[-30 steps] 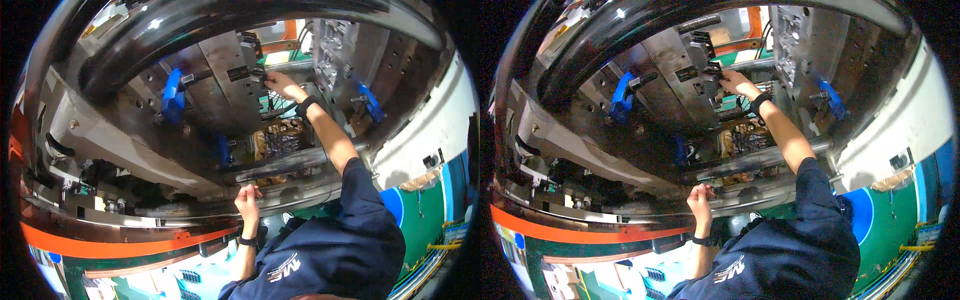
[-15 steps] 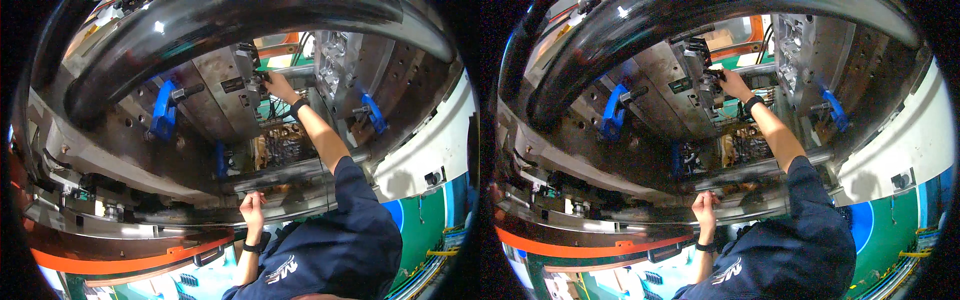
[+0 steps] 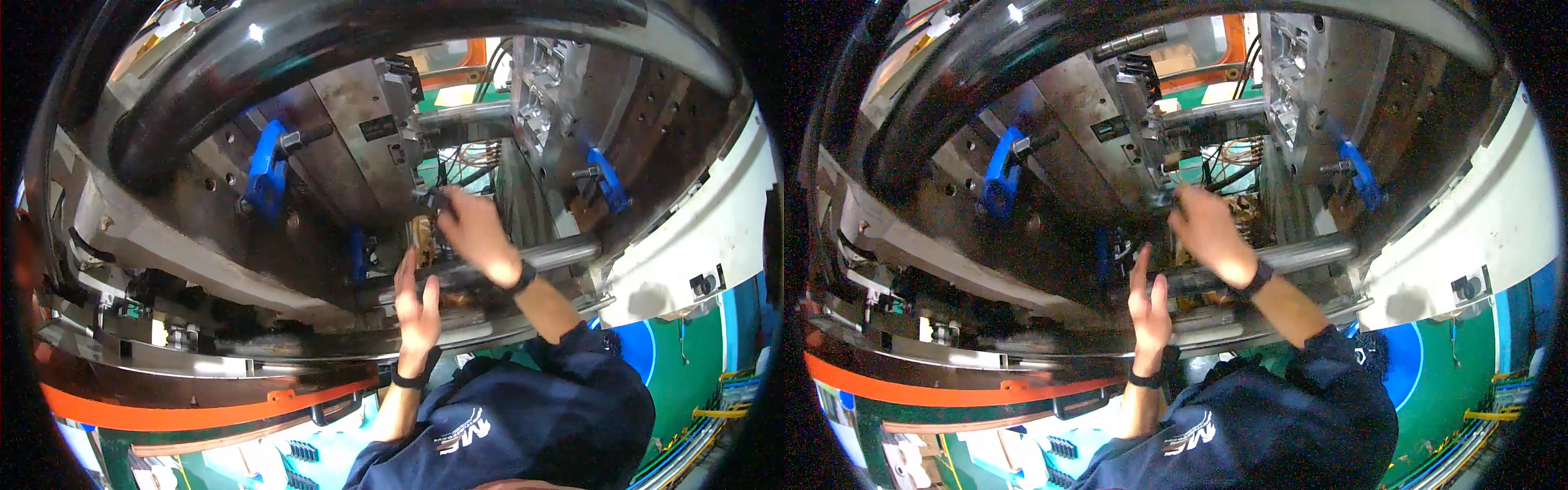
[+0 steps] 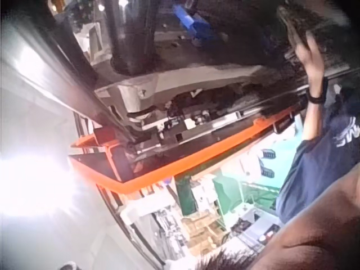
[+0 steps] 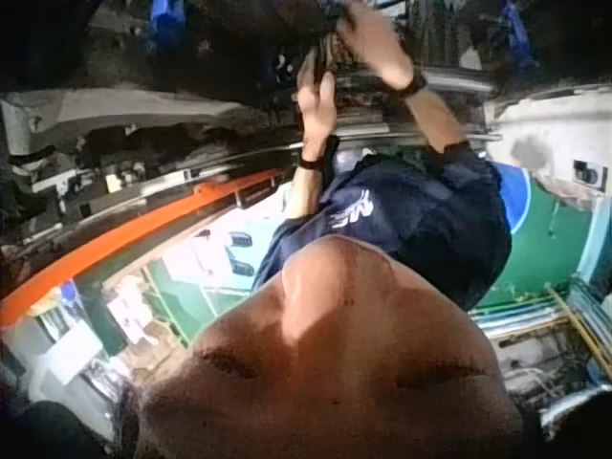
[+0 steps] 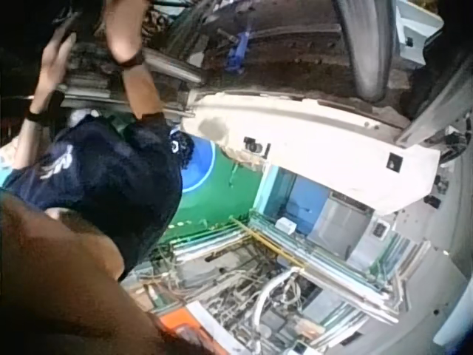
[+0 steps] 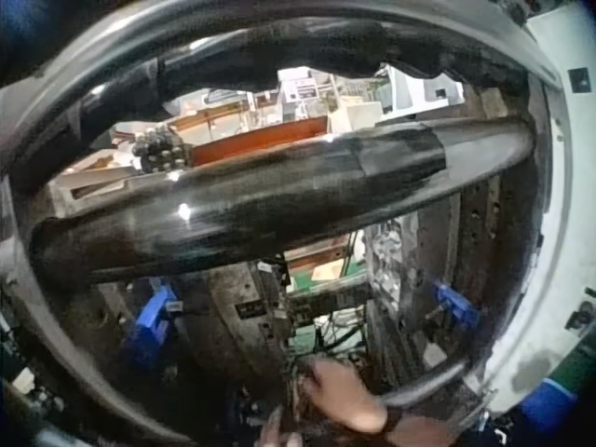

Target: The person removes plastic parts from a molding machine, deburrs them using a specialized tool, and then installs small metal components into the parts before packing them.

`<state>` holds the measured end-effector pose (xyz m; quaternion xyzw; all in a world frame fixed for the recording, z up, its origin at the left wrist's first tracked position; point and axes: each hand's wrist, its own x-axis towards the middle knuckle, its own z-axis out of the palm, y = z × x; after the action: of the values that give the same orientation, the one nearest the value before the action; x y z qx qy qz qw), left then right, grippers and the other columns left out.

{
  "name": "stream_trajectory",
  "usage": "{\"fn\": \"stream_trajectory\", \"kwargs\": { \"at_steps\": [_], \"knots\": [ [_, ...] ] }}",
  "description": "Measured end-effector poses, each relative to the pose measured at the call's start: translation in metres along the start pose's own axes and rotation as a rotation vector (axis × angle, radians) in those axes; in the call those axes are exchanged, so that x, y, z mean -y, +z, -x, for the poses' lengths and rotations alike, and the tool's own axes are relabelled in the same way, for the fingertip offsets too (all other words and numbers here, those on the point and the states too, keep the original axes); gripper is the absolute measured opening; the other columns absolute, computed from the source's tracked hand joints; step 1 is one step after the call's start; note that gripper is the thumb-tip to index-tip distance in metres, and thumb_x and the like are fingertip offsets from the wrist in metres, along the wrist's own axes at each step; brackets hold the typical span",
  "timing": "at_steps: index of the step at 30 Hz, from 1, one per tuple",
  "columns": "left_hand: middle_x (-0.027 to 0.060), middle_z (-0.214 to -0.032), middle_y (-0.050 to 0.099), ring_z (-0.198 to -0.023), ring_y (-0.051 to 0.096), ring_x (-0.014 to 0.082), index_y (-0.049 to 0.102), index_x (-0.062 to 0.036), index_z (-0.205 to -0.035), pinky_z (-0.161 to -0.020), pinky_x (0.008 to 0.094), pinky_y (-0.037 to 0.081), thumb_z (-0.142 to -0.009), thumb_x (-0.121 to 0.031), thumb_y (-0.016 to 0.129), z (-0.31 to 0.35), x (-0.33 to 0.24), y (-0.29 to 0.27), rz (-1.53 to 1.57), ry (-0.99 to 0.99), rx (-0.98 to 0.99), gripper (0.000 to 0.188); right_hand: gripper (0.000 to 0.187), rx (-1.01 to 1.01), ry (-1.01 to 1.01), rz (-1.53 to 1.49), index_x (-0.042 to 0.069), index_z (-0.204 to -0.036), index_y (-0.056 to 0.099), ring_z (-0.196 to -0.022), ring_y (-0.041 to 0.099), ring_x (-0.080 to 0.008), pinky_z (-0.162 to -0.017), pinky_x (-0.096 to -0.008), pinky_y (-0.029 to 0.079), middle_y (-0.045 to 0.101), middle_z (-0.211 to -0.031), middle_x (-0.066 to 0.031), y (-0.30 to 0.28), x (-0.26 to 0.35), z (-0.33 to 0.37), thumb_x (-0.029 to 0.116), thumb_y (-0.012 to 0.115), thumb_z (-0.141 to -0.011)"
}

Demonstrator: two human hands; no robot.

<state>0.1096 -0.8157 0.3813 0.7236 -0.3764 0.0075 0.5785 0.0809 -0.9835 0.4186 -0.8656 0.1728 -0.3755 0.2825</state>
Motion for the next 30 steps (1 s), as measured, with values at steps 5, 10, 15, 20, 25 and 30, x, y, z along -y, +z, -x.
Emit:
{"fn": "stream_trajectory", "kwargs": {
  "at_steps": [5, 10, 15, 20, 25, 30],
  "knots": [
    [0.0127, -0.119, 0.062, -0.111, 0.055, 0.0185, 0.051, 0.0047, -0.128, -0.099, 0.0285, 0.038, -0.101, -0.031, 0.039, -0.005, -0.029, 0.016, 0.428, -0.348, -0.013, 0.046, 0.048, 0.112, -0.181, 0.076, -0.007, -0.121, 0.048, -0.101, 0.06, -0.0376, -0.085, -0.0421, 0.05, 0.058, -0.11, -0.0225, 0.008, 0.051, 0.081, 0.004, 0.059, -0.076],
    [0.0089, -0.084, 0.068, -0.079, 0.062, 0.0173, 0.064, 0.0036, -0.095, -0.077, 0.0297, 0.048, -0.093, -0.013, 0.048, 0.006, 0.017, -0.006, 0.599, -0.447, -0.091, 0.023, 0.036, 0.846, -0.456, -0.016, -0.001, -0.113, 0.059, -0.102, 0.059, -0.0376, -0.089, -0.044, 0.048, 0.059, -0.111, -0.0213, -0.054, 0.048, 0.055, 0.015, 0.059, -0.081],
    [0.0095, -0.085, 0.07, -0.081, 0.065, 0.0164, 0.064, 0.0057, -0.1, -0.08, 0.0306, 0.05, -0.093, -0.012, 0.055, 0.041, 0.011, -0.028, 0.487, -0.526, 0.255, 0.021, 0.029, 0.087, -0.046, -0.105, 0.002, -0.109, 0.06, -0.083, 0.064, -0.0304, -0.073, -0.038, 0.049, 0.065, -0.09, -0.0191, -0.068, -0.004, -0.107, 0.021, 0.062, -0.086],
    [0.0079, -0.083, 0.07, -0.08, 0.065, 0.0129, 0.065, 0.004, -0.092, -0.076, 0.0276, 0.05, -0.094, -0.017, 0.058, 0.076, 0.014, -0.031, 0.386, -0.596, 0.339, 0.023, 0.047, 0.171, -0.018, -0.176, -0.005, -0.122, 0.055, -0.094, 0.063, -0.0202, -0.081, -0.0314, 0.048, 0.066, -0.107, -0.0146, -0.045, -0.076, -0.209, 0.019, 0.064, -0.083],
    [0.0072, -0.086, 0.072, -0.082, 0.066, 0.0124, 0.066, 0.004, -0.097, -0.075, 0.0273, 0.049, -0.094, -0.02, 0.057, 0.099, 0.022, -0.042, 0.268, -0.671, 0.313, 0.026, 0.039, 0.27, 0.055, -0.116, -0.005, -0.109, 0.062, -0.079, 0.065, -0.0189, -0.069, -0.0307, 0.05, 0.069, -0.093, -0.0153, -0.026, -0.057, -0.215, 0.024, 0.063, -0.082],
    [0.0086, -0.08, 0.071, -0.075, 0.065, 0.0145, 0.067, 0.0038, -0.096, -0.071, 0.0281, 0.05, -0.092, -0.021, 0.058, 0.112, 0.025, -0.038, 0.254, -0.684, 0.378, 0.027, 0.03, -0.141, 0.054, 0.157, -0.002, -0.102, 0.062, -0.065, 0.067, -0.0194, -0.059, -0.0329, 0.051, 0.069, -0.081, -0.0136, -0.019, -0.087, -0.229, 0.023, 0.055, -0.088]
  ]
}}
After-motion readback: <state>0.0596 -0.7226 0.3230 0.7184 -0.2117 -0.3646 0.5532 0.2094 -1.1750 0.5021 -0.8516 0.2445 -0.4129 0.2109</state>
